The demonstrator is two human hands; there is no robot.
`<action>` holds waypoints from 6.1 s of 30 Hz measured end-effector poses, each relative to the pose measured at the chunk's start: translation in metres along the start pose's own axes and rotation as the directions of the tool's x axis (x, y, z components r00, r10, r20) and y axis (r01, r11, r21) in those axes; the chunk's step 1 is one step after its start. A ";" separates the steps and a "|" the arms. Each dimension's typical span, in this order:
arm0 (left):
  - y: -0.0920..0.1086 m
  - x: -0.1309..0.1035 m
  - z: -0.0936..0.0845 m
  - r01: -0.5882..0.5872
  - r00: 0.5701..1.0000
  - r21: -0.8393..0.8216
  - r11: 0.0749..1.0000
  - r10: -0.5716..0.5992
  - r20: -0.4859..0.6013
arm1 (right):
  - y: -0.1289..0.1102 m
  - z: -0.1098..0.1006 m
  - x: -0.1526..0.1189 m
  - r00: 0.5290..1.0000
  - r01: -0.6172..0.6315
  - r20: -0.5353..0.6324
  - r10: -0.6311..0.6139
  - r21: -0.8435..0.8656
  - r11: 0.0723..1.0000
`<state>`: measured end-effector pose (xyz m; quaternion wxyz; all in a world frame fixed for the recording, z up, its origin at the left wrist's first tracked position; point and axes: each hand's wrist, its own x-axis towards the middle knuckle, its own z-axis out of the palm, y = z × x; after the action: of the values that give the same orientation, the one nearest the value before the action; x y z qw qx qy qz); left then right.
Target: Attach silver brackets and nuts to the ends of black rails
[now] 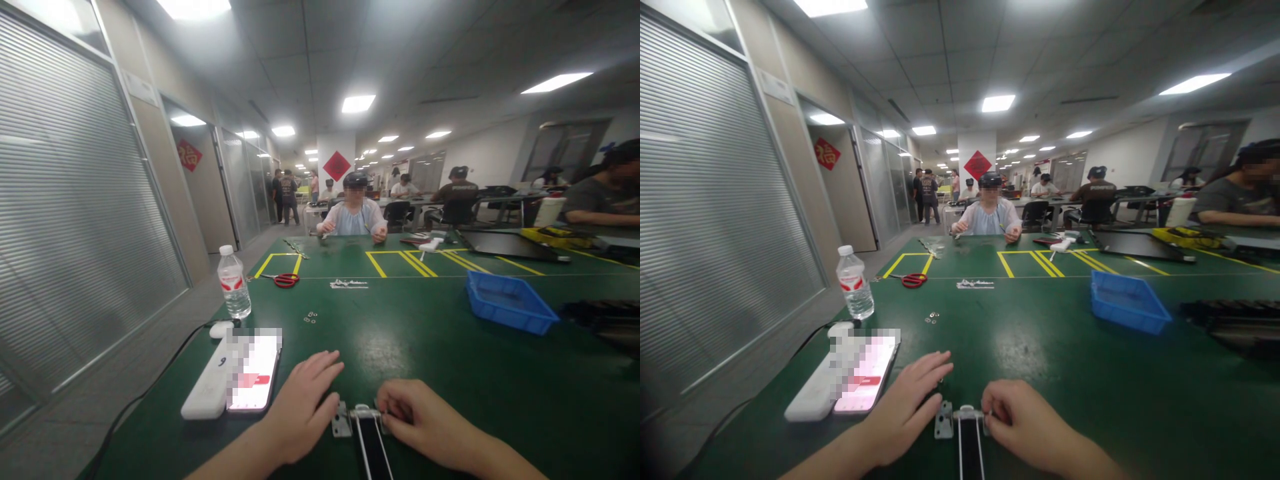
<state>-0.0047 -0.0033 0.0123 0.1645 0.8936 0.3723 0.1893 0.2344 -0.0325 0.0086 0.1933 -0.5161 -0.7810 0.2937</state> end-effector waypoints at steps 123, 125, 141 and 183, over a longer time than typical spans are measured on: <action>0.010 0.004 0.007 0.097 0.992 0.005 0.995 -0.097 0.075 | 0.009 -0.002 -0.003 0.998 0.040 0.048 -0.041 0.026 0.999; 0.010 0.004 0.008 0.085 0.993 -0.002 0.996 -0.084 0.077 | 0.009 -0.002 -0.003 0.998 0.044 0.047 -0.045 0.023 0.999; 0.016 0.003 0.005 0.118 0.990 -0.079 0.990 -0.111 0.090 | 0.007 -0.002 -0.003 0.998 0.057 0.026 -0.057 -0.004 0.998; 0.014 0.000 0.005 0.077 0.997 0.005 0.997 -0.077 0.027 | 0.006 0.000 0.000 0.999 0.036 0.024 -0.036 0.012 0.999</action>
<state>0.0065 -0.0138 0.0138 0.1750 0.8813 0.4047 0.1700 0.2386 -0.0311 0.0050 0.1922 -0.4972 -0.7908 0.3009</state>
